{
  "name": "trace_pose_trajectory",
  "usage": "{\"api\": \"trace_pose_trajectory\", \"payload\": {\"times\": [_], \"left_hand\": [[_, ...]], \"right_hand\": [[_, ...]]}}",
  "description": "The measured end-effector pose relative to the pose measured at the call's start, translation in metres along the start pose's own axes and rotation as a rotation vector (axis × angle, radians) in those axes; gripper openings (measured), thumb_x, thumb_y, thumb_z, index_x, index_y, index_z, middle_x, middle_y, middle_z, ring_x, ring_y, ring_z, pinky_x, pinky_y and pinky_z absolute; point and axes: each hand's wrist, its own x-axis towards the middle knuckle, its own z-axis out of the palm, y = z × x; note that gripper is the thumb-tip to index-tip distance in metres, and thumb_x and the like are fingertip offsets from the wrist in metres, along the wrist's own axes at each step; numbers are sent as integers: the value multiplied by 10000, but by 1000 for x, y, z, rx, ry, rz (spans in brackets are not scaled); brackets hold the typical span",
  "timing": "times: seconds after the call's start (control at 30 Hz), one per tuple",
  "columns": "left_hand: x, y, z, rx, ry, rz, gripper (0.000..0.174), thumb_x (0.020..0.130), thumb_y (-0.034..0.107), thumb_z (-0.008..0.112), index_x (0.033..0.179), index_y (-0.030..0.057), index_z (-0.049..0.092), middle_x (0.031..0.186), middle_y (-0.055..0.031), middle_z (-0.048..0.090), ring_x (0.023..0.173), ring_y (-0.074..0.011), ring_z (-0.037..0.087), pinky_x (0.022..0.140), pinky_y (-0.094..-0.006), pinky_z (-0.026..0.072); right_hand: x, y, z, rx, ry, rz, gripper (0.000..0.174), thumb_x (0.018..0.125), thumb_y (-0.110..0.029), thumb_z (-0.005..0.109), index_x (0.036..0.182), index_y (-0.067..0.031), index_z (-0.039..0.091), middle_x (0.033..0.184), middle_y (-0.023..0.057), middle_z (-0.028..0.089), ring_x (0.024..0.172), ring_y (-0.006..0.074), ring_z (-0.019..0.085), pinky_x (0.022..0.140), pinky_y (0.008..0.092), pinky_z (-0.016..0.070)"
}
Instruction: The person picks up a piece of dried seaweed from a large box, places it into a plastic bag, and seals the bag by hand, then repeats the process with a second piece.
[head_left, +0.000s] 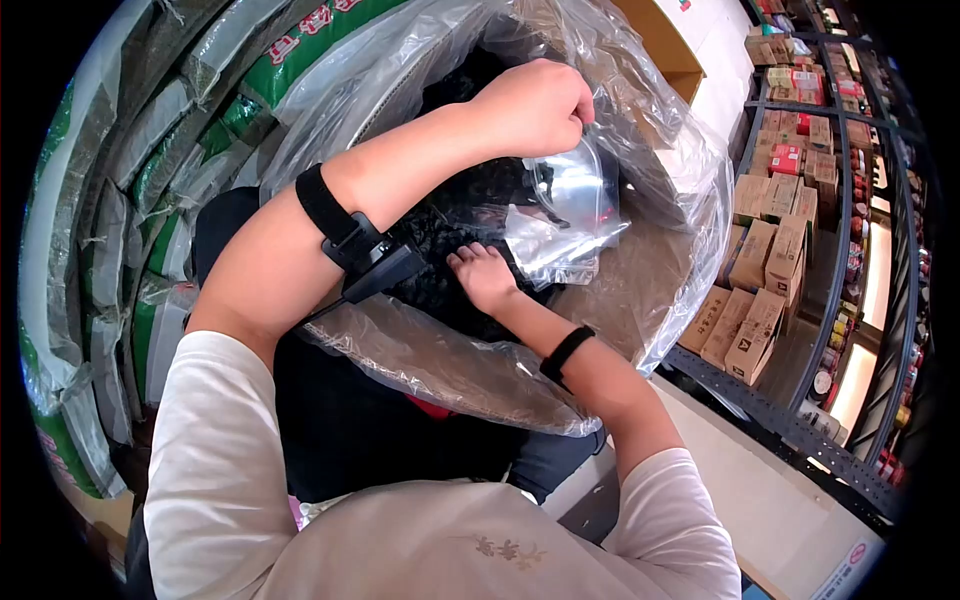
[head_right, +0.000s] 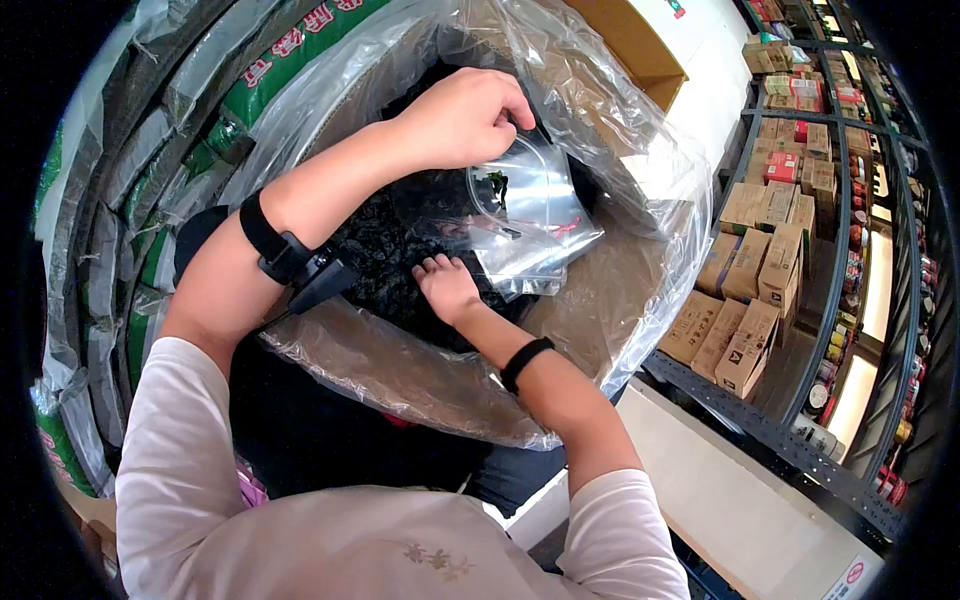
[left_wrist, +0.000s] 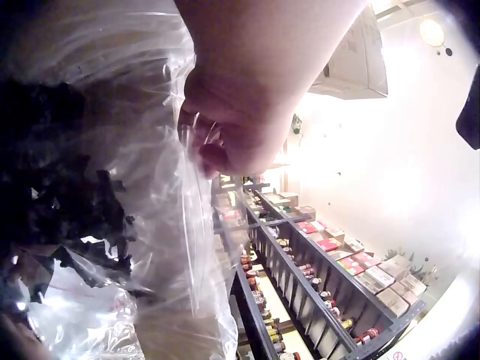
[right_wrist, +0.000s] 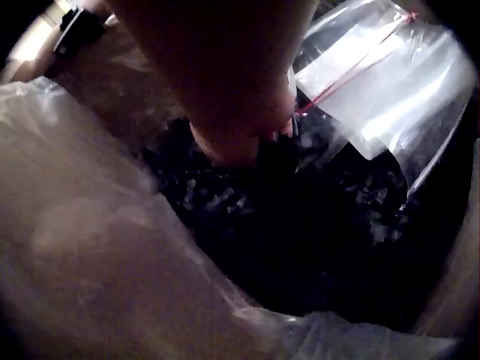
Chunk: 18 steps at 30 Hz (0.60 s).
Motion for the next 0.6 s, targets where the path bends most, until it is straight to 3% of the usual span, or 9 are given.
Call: {"api": "trace_pose_trajectory", "payload": {"times": [0.07, 0.17, 0.33, 0.43, 0.5, 0.57, 0.6], "left_hand": [[0, 2, -1, -2, -13, -4, 249, 732, 31, 538, 912, -15, 703, 947, -164, 661, 864, -308, 656, 774, -366, 524], [5, 5, 6, -22, 15, 1, 250, 730, 23, 532, 909, -17, 702, 944, -162, 661, 862, -308, 655, 772, -365, 524], [4, 5, 4, -47, 10, -1, 257, 725, 18, 530, 914, -18, 701, 950, -162, 661, 863, -308, 655, 775, -365, 523], [3, 5, 4, -49, -3, -11, 256, 727, 20, 533, 917, -18, 700, 954, -162, 660, 863, -308, 655, 776, -366, 523], [3, 5, 4, -35, -6, -15, 253, 731, 21, 535, 919, -19, 699, 956, -162, 660, 864, -308, 655, 776, -367, 523], [3, 5, 4, -46, -23, -23, 253, 732, 21, 536, 921, -18, 699, 962, -162, 659, 870, -309, 654, 783, -367, 522], [3, 5, 4, -45, -23, -23, 253, 732, 21, 536, 921, -18, 699, 962, -162, 659, 870, -309, 654, 783, -367, 522]], "right_hand": [[-7, 0, -3, 491, 198, -50, 410, 867, -280, 616, 1218, -77, 559, 1194, 134, 579, 1117, 358, 546, 917, 447, 477], [-27, 7, 0, 550, 120, -13, 438, 871, -305, 606, 1230, -60, 549, 1192, 148, 574, 1061, 366, 568, 887, 432, 492], [-45, -17, 19, 221, -64, 55, 646, 822, -425, 638, 1368, -128, 460, 1380, 200, 384, 1236, 361, 426, 921, 510, 436], [-49, -32, 28, 125, -171, 59, 654, 835, -432, 626, 1383, -133, 434, 1410, 187, 353, 1236, 352, 426, 905, 499, 449], [-47, -35, 39, 212, -248, 113, 697, 842, -449, 621, 1428, -164, 374, 1439, 187, 311, 1277, 368, 385, 902, 532, 448], [-53, -34, 33, 80, -329, 250, 764, 850, -463, 620, 1486, -211, 279, 1497, 198, 215, 1338, 408, 313, 922, 583, 434], [-58, -31, 21, 83, -323, 254, 836, 839, -460, 642, 1516, -249, 200, 1542, 219, 93, 1378, 440, 238, 956, 642, 394]]}}
